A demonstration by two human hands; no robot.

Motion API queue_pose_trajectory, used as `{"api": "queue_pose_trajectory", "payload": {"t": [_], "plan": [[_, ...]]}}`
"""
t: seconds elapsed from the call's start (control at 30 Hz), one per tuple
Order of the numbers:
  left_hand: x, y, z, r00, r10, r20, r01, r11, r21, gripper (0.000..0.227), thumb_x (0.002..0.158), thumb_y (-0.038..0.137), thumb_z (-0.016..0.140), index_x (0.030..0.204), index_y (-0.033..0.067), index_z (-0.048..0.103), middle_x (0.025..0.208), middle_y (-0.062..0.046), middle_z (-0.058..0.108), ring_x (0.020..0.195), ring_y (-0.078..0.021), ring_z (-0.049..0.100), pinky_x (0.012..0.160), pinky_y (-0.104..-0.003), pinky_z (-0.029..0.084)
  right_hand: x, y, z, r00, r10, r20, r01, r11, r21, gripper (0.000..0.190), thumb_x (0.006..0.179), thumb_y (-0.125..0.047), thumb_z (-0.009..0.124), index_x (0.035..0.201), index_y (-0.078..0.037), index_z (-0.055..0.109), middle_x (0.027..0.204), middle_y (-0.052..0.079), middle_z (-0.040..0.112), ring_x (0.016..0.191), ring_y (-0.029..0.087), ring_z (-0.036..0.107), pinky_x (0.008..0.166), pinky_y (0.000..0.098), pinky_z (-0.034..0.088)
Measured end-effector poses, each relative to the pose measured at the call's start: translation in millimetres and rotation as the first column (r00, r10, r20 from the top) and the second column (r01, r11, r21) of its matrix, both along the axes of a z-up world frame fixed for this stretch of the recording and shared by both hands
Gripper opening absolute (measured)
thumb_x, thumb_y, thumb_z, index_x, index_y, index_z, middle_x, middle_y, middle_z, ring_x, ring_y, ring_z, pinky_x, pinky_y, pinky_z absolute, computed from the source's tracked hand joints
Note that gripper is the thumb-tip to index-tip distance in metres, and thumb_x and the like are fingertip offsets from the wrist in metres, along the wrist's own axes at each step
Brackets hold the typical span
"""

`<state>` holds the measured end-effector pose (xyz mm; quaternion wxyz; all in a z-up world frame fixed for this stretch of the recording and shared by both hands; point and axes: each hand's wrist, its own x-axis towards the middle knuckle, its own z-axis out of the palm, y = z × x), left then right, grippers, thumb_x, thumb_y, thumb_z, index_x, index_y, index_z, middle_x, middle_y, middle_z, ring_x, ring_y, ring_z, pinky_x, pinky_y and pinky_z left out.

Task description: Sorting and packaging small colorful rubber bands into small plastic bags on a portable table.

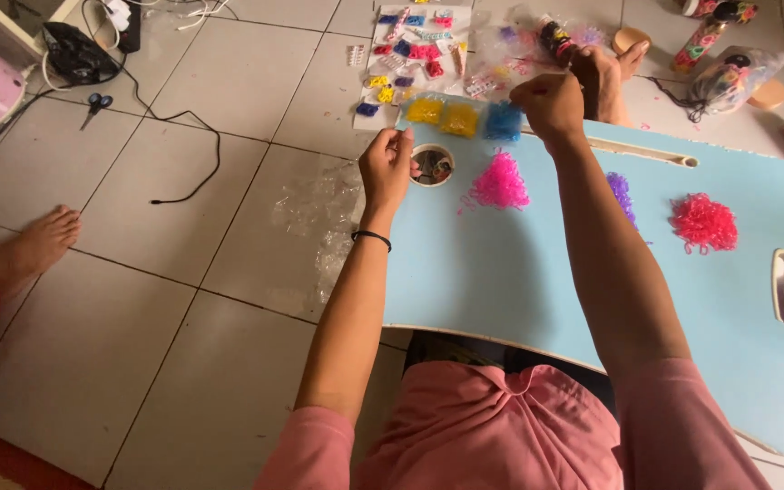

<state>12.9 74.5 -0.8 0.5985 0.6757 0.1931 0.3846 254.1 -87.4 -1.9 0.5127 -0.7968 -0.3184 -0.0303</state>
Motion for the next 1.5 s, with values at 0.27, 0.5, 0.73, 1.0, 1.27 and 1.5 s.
{"api": "queue_pose_trajectory", "payload": {"t": [0.27,0.5,0.73,1.0,1.27,1.5], "plan": [[3.7,3.9,-8.0,1.0,0.006,0.029,-0.007,1.0,0.014,0.021,0.096,0.02,0.066,0.093,0.0003,0.063,0.068,-0.003,0.063,0.051,-0.0099,0.06,0.046,-0.024,0.057,12.4,3.0,-25.4,0.899,-0.156,0.41,0.234,0.961,-0.149,0.022,0.08,-0.017,0.079,0.096,-0.002,0.081,0.087,0.016,0.077,0.074,0.034,0.067,0.068,0.0409,0.055],[1.7,1.4,-5.6,1.0,0.012,0.012,-0.012,0.999,0.038,0.022,0.096,0.022,0.066,0.092,0.0002,0.064,0.071,-0.003,0.063,0.052,-0.01,0.061,0.047,-0.024,0.058,-9.6,0.8,-0.4,0.842,0.261,0.472,-0.003,0.878,-0.479,0.056,0.089,-0.04,0.08,0.134,-0.01,0.071,0.128,0.018,0.069,0.123,0.036,0.054,0.09,0.0589,0.04],[2.5,3.4,-6.3,1.0,0.01,-0.018,-0.01,1.0,0.002,0.024,0.096,0.024,0.066,0.095,-0.0003,0.065,0.071,-0.004,0.063,0.055,-0.011,0.062,0.049,-0.025,0.059,-1.5,7.3,4.8,0.865,0.302,0.4,-0.109,0.892,-0.439,0.068,0.071,-0.025,0.091,0.135,-0.013,0.071,0.111,0.008,0.071,0.114,0.033,0.052,0.092,0.0503,0.039],[3.2,-2.9,-3.3,0.999,0.047,0.024,-0.051,0.977,0.207,0.026,0.094,0.027,0.065,0.095,0.0012,0.067,0.084,-0.008,0.07,0.061,-0.0133,0.06,0.046,-0.026,0.057,-25.3,-6.8,59.5,0.914,0.381,0.139,-0.338,0.905,-0.258,0.076,0.072,-0.001,0.09,0.142,-0.005,0.063,0.11,0.012,0.067,0.09,0.023,0.062,0.08,0.036,0.055],[-0.1,-23.9,16.2,0.957,-0.268,0.116,0.223,0.927,0.302,0.031,0.099,0.024,0.065,0.124,0.0065,0.058,0.115,-0.007,0.065,0.098,-0.0163,0.063,0.078,-0.027,0.057,-102.2,5.5,83.6,0.744,0.604,0.287,-0.504,0.789,-0.352,0.113,0.069,-0.001,0.092,0.164,-0.018,0.033,0.127,0.014,0.062,0.085,0.024,0.064,0.075,0.0373,0.054],[9.4,-10.9,-7.7,0.958,-0.213,0.19,0.176,0.965,0.196,0.014,0.103,0.022,0.068,0.108,0.0097,0.066,0.099,-0.006,0.07,0.097,-0.0116,0.07,0.074,-0.028,0.062,-99.5,-4.6,89.0,0.811,0.582,-0.058,-0.578,0.783,-0.229,0.065,0.091,-0.033,0.082,0.143,-0.001,0.059,0.112,0.022,0.07,0.1,0.04,0.071,0.098,0.0509,0.05]]}}
